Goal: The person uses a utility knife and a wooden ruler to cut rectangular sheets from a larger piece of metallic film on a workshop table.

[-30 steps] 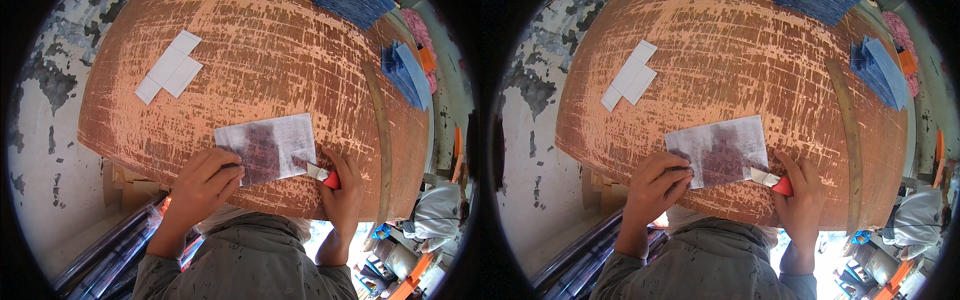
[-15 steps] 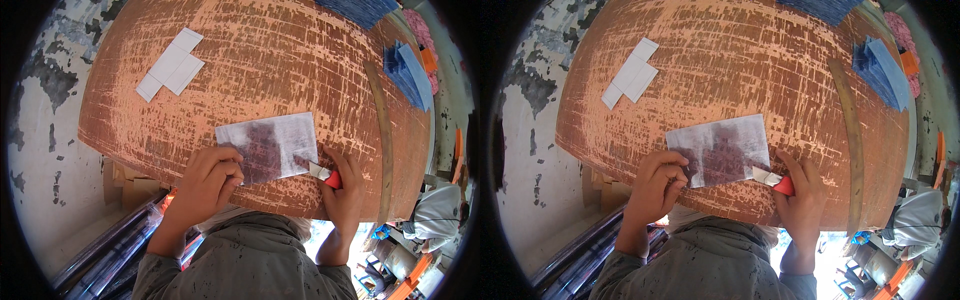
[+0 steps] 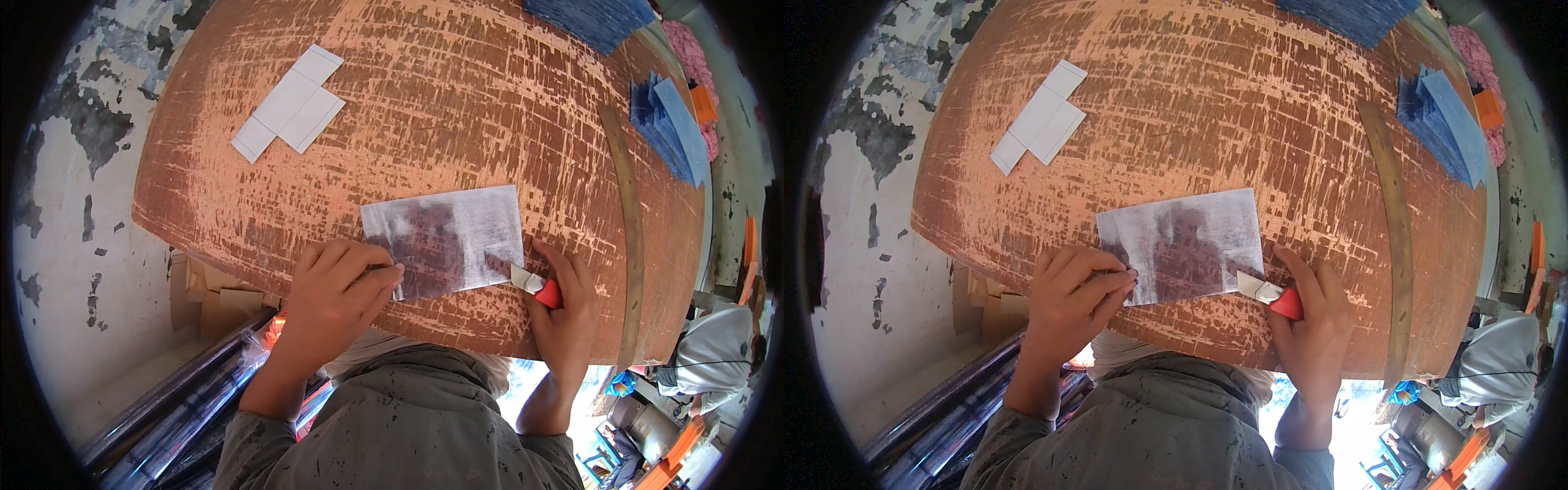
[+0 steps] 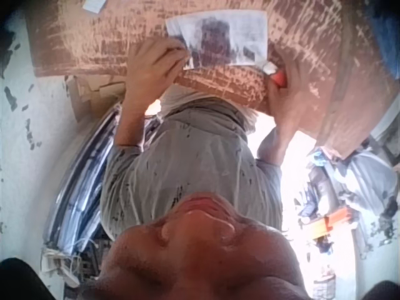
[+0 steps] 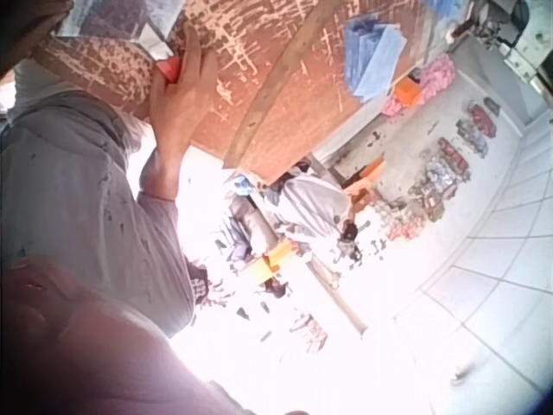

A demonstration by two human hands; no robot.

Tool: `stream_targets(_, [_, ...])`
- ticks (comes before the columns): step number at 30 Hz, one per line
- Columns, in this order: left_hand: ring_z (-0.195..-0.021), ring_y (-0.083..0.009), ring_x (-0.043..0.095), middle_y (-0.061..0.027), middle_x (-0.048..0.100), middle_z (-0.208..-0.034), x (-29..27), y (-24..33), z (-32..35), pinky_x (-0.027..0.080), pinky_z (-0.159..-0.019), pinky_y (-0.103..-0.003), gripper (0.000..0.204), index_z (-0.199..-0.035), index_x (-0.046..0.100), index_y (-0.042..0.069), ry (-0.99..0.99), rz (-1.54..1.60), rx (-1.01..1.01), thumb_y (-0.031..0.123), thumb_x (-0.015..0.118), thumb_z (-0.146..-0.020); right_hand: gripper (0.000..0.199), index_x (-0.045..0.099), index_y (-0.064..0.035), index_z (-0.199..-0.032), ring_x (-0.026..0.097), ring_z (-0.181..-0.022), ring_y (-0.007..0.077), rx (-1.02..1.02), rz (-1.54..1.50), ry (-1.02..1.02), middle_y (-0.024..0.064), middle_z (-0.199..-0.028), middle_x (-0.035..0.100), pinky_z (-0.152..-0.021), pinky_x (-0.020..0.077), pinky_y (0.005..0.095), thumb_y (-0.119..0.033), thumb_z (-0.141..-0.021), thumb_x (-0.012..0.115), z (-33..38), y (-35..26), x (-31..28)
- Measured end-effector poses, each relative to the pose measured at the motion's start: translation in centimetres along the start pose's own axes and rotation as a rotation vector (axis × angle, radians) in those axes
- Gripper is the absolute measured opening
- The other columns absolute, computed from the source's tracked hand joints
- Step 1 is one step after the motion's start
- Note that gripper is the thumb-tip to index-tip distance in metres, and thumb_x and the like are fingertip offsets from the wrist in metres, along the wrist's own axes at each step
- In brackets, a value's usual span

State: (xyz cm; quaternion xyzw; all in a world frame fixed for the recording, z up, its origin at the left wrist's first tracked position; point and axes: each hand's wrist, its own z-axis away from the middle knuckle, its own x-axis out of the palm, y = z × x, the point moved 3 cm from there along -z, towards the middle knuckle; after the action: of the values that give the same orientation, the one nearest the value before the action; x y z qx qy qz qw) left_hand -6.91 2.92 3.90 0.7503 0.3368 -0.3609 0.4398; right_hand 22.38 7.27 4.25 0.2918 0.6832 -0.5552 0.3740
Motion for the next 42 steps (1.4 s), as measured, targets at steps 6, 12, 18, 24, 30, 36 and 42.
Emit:
stream_targets(6, [-0.103, -0.0240, 0.067, -0.0042, 0.067, -0.116, 0.8, 0.6, -0.1, 0.047, -0.089, -0.039, 0.019, -0.109, 0.069, 0.009, -0.047, -0.151, 0.050, 0.012, 0.077, -0.092, 0.075, 0.073, -0.0141, -0.140, 0.068, -0.098, 0.0390, 0.032, -0.003, -0.021, 0.0163, -0.106, 0.062, -0.085, 0.0547, 0.0494, 0.005, -0.068, 0.082, -0.1, -0.2, 0.0])
stream_targets(12, [-0.108, -0.0264, 0.064, -0.0075, 0.063, -0.119, 1.1, 1.2, -0.4, 0.046, -0.094, -0.041, 0.018, -0.107, 0.066, 0.007, -0.111, -0.155, 0.028, 0.014, 0.076, -0.094, 0.072, 0.074, -0.0148, -0.138, 0.067, -0.094, 0.0368, -0.001, 0.004, 0.020, 0.0138, -0.102, 0.061, -0.083, 0.0544, 0.0489, 0.004, -0.070, 0.081, 0.0, 0.0, 0.0])
stream_targets(18, [-0.111, -0.0282, 0.064, -0.0073, 0.064, -0.121, 0.3, 1.1, 1.3, 0.044, -0.096, -0.045, 0.022, -0.111, 0.069, 0.010, -0.132, 0.122, 0.006, 0.019, 0.079, -0.094, 0.070, 0.072, -0.0089, -0.138, 0.070, -0.112, 0.0387, 0.071, 0.000, -0.055, 0.0160, -0.119, 0.069, -0.096, 0.0551, 0.0446, 0.011, -0.071, 0.082, 0.0, -0.3, 0.0])
stream_targets(24, [-0.115, -0.0270, 0.066, -0.0050, 0.068, -0.128, 0.2, 2.0, 0.3, 0.045, -0.096, -0.044, 0.044, -0.132, 0.075, 0.016, -0.076, 0.058, -0.057, 0.030, 0.086, -0.090, 0.070, 0.072, -0.0088, -0.139, 0.070, -0.111, 0.0386, 0.051, -0.011, -0.041, 0.0159, -0.119, 0.069, -0.096, 0.0549, 0.0452, 0.011, -0.072, 0.081, 0.0, -0.2, -0.1])
stream_targets(30, [-0.117, -0.0250, 0.067, -0.0023, 0.070, -0.132, 1.9, 2.2, 0.5, 0.046, -0.097, -0.043, 0.037, -0.123, 0.078, 0.016, -0.079, -0.002, 0.087, 0.026, 0.085, -0.088, 0.069, 0.072, -0.0087, -0.138, 0.069, -0.106, 0.0361, 0.082, 0.004, -0.065, 0.0152, -0.117, 0.068, -0.093, 0.0551, 0.0433, 0.011, -0.072, 0.081, -0.2, -0.3, -0.1])
stream_targets(36, [-0.111, -0.0219, 0.069, 0.0009, 0.073, -0.121, 1.8, 2.3, 0.4, 0.047, -0.093, -0.041, 0.025, -0.109, 0.077, 0.015, -0.047, 0.010, 0.123, 0.017, 0.084, -0.085, 0.070, 0.073, -0.0092, -0.138, 0.069, -0.103, 0.0353, 0.086, 0.012, -0.065, 0.0141, -0.114, 0.067, -0.092, 0.0550, 0.0427, 0.010, -0.071, 0.082, 0.0, -0.4, -0.3])
stream_targets(42, [-0.101, -0.0203, 0.071, 0.0021, 0.075, -0.106, 0.9, 1.7, 1.5, 0.048, -0.088, -0.039, 0.022, -0.103, 0.076, 0.015, -0.040, 0.078, 0.115, 0.014, 0.084, -0.082, 0.071, 0.074, -0.0150, -0.138, 0.066, -0.089, 0.0348, -0.006, 0.010, 0.002, 0.0123, -0.097, 0.059, -0.077, 0.0536, 0.0473, 0.003, -0.070, 0.083, 0.0, -0.2, -0.2])
